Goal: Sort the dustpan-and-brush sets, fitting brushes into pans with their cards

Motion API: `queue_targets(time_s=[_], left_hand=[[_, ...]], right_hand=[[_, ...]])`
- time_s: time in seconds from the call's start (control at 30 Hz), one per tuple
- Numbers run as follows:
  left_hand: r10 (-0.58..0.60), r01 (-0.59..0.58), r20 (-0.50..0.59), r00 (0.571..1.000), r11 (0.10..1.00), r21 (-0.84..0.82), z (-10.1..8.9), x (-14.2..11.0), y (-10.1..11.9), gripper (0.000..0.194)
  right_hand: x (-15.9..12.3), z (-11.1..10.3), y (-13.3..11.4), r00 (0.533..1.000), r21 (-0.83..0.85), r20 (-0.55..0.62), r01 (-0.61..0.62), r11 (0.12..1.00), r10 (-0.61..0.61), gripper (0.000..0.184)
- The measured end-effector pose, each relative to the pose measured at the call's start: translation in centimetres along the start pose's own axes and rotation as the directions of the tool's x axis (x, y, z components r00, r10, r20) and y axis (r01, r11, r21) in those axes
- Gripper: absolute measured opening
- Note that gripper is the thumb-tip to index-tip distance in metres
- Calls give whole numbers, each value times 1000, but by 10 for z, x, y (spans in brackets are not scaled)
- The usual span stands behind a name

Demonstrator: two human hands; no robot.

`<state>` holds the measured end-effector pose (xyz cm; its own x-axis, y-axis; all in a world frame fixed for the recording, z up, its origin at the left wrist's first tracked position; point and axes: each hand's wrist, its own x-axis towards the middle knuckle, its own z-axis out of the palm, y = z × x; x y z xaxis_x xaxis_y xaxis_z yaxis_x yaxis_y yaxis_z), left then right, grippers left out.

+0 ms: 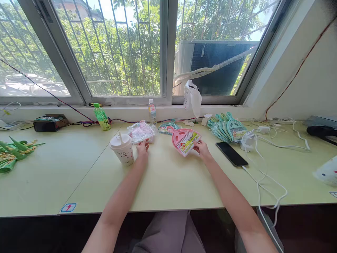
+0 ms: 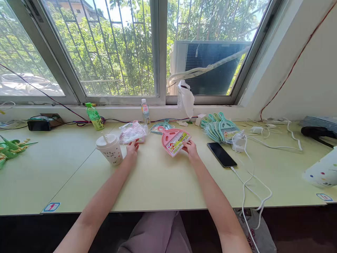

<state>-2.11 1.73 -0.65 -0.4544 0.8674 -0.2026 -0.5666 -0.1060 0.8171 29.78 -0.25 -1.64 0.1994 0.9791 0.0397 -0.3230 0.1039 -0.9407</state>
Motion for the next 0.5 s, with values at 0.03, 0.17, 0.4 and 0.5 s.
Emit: queue_targets(time_s=[0.03, 0.17, 0.4, 0.5], left_hand=[[-2, 2, -11, 1000, 1000, 7, 0, -1, 1, 19], [-195, 147, 262, 945, 971, 191, 10, -16, -3, 30], [-407, -53, 656, 635, 825, 563, 31, -63, -21, 57], [-321, -150, 641, 697, 809, 568, 29, -64, -24, 49]], right_hand=[[0, 0, 0, 1000, -2, 5, -2, 1000, 2, 33], [-4, 6, -3, 997, 4, 75, 11, 1000, -11, 35], [-14, 22, 0, 969, -83, 242, -36, 996, 55, 36], [-13, 21, 3, 966, -198, 237, -54, 979, 102, 28]])
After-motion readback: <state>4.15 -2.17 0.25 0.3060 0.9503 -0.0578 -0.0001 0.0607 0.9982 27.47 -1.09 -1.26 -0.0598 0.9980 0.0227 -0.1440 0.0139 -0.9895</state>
